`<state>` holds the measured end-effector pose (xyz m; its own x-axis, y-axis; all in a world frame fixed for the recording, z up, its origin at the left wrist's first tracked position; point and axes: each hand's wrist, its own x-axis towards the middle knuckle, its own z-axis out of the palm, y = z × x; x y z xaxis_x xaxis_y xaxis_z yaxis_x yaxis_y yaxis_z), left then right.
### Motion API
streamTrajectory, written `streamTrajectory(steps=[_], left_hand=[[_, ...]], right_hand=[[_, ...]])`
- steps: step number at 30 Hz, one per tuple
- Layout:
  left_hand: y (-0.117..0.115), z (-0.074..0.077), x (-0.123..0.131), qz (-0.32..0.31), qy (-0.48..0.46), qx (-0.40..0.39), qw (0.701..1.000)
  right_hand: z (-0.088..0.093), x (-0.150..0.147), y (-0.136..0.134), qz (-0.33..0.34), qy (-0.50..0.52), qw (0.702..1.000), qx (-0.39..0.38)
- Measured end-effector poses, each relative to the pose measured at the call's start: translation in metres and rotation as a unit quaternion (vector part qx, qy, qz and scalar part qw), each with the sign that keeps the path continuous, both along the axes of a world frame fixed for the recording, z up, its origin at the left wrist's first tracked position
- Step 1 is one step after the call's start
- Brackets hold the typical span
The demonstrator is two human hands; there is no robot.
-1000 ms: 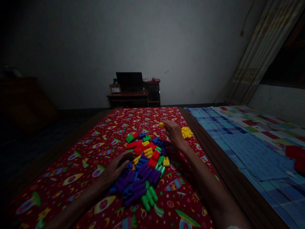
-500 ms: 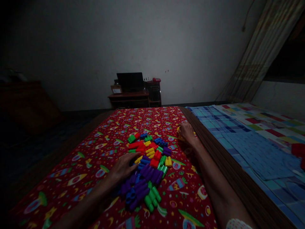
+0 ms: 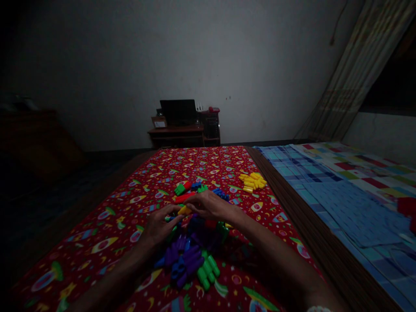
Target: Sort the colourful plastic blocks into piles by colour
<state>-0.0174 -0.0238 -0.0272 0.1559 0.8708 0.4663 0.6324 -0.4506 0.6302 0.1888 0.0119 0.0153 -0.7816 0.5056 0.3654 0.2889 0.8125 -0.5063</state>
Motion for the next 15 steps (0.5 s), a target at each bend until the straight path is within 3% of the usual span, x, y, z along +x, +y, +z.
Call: streamTrajectory(steps=[3,5,9,12,15], left_hand=[[-0.001,-0.003,0.004,0.000,-0.009,-0.015,1.000],[-0.001,-0.006,0.004,-0.012,-0.015,-0.008,1.000],[0.000,-0.011,-0.001,-0.014,0.002,0.023,1.000],[0.004,-0.015,-0.008,-0.018,0.022,0.035,0.999],[0.008,-0.019,-0.012,-0.017,0.026,0.037,0.999]], right_hand=[[0.001,0.004,0.002,0.015,-0.018,1.000,-0.015],[0.003,0.008,0.008,-0.020,-0.011,1.000,0.002],[0.011,0.043,0.036,-0.220,0.052,0.973,0.036],[0.011,0.093,0.065,-0.389,0.042,0.918,0.058],[-0.005,0.140,0.084,-0.497,-0.026,0.866,0.048]])
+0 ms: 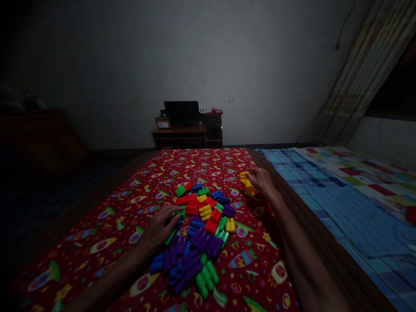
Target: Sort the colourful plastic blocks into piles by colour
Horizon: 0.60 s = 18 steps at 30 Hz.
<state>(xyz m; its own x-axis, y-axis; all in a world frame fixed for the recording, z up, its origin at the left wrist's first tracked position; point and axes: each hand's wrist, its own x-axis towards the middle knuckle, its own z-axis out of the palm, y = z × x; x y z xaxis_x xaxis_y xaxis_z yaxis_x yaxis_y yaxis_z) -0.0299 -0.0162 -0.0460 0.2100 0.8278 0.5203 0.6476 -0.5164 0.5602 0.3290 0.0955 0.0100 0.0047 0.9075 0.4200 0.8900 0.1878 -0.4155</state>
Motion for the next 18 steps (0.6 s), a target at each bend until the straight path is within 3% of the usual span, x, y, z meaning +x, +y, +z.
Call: streamTrajectory(steps=[4,7,11,13,16,18], left_hand=[[0.001,-0.002,-0.002,0.004,0.006,-0.017,1.000],[0.001,-0.004,-0.004,0.009,-0.001,-0.024,1.000],[0.000,-0.006,-0.006,0.015,-0.001,-0.012,1.000],[0.000,-0.006,-0.006,0.014,0.002,-0.001,1.000],[0.001,-0.007,-0.006,0.011,0.004,0.014,1.000],[0.002,-0.008,-0.006,0.006,0.001,0.026,1.000]], right_hand=[[-0.022,0.028,0.000,-0.076,-0.084,0.993,-0.041],[-0.020,0.017,-0.007,-0.075,-0.065,0.995,-0.014],[-0.009,-0.040,-0.017,0.039,-0.003,0.999,0.026],[-0.009,-0.077,-0.024,0.141,-0.002,0.990,0.015],[-0.015,-0.120,-0.035,0.284,-0.059,0.957,-0.018],[-0.019,-0.136,-0.039,0.321,-0.140,0.935,-0.057]])
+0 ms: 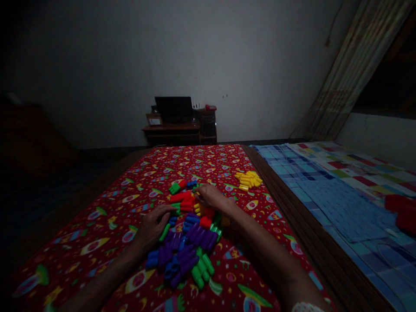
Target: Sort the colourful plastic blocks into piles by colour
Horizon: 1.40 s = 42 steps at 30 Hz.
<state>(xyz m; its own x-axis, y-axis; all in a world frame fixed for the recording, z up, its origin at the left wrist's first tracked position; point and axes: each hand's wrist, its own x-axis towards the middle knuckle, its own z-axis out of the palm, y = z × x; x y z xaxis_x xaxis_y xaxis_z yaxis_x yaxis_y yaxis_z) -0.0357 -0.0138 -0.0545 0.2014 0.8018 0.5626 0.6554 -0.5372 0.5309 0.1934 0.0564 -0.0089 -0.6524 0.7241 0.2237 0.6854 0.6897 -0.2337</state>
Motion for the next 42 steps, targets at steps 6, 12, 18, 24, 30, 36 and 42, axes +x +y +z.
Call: streamTrajectory(steps=[6,12,18,24,30,36,42], left_hand=[[0.001,-0.002,0.000,-0.006,-0.010,0.015,1.000],[-0.003,0.000,0.001,-0.007,-0.014,0.005,1.000],[-0.002,-0.001,0.001,-0.013,-0.012,0.010,1.000],[-0.003,-0.001,0.001,-0.020,-0.015,0.002,1.000],[-0.002,-0.003,-0.002,-0.021,-0.011,-0.001,1.000],[-0.003,-0.003,-0.003,-0.028,-0.015,-0.006,0.999],[0.000,-0.005,-0.003,-0.025,-0.017,-0.003,1.000]], right_hand=[[-0.004,-0.005,-0.001,-0.037,-0.104,0.994,0.004],[-0.004,-0.006,-0.002,-0.081,-0.088,0.993,0.010],[-0.008,-0.004,0.006,-0.073,-0.061,0.994,-0.045],[-0.016,-0.006,0.007,-0.080,-0.009,0.996,-0.030],[0.001,0.025,0.026,-0.144,0.138,0.980,0.025],[0.021,0.123,0.039,-0.312,0.176,0.930,0.088],[0.001,0.174,0.036,-0.400,0.122,0.907,0.037]])
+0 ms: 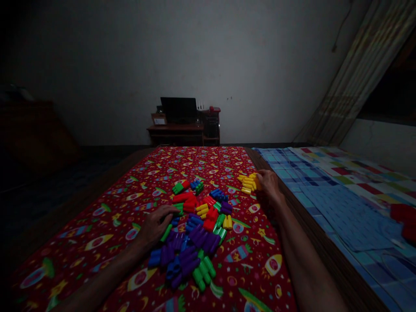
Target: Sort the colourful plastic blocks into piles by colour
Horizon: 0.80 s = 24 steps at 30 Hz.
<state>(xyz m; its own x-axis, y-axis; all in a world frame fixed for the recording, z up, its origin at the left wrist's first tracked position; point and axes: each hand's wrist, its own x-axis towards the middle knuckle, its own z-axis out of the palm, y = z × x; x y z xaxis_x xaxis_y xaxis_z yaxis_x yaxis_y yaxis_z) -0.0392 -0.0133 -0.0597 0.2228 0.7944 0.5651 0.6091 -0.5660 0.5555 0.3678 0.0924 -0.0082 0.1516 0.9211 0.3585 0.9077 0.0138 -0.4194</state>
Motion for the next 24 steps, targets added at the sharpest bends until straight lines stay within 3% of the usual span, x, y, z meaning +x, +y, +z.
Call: streamTrajectory(steps=[4,9,11,14,16,18,21,24], left_hand=[[-0.001,0.002,0.001,-0.006,0.000,-0.006,1.000],[-0.002,0.004,0.002,-0.003,-0.002,-0.008,1.000],[-0.002,0.004,0.002,-0.002,-0.003,-0.007,1.000],[-0.002,0.004,0.002,-0.004,-0.002,-0.005,1.000],[-0.002,0.004,0.002,-0.003,-0.001,-0.004,1.000],[-0.002,0.004,0.002,-0.001,0.001,-0.004,1.000],[-0.002,0.005,0.003,-0.004,0.000,-0.005,1.000],[-0.003,0.005,0.003,-0.008,-0.008,-0.002,1.000]], right_hand=[[-0.007,-0.003,-0.001,-0.026,0.004,0.999,-0.046],[0.021,-0.030,-0.010,0.016,0.027,0.999,0.037],[0.031,-0.055,-0.017,0.070,0.049,0.995,0.044],[0.030,-0.104,-0.033,0.222,0.040,0.974,-0.012],[0.021,-0.134,-0.046,0.396,-0.026,0.915,-0.072],[0.011,-0.156,-0.058,0.476,-0.117,0.867,-0.095],[0.003,-0.168,-0.068,0.482,-0.174,0.856,-0.072],[0.007,-0.161,-0.065,0.478,-0.099,0.872,-0.035]])
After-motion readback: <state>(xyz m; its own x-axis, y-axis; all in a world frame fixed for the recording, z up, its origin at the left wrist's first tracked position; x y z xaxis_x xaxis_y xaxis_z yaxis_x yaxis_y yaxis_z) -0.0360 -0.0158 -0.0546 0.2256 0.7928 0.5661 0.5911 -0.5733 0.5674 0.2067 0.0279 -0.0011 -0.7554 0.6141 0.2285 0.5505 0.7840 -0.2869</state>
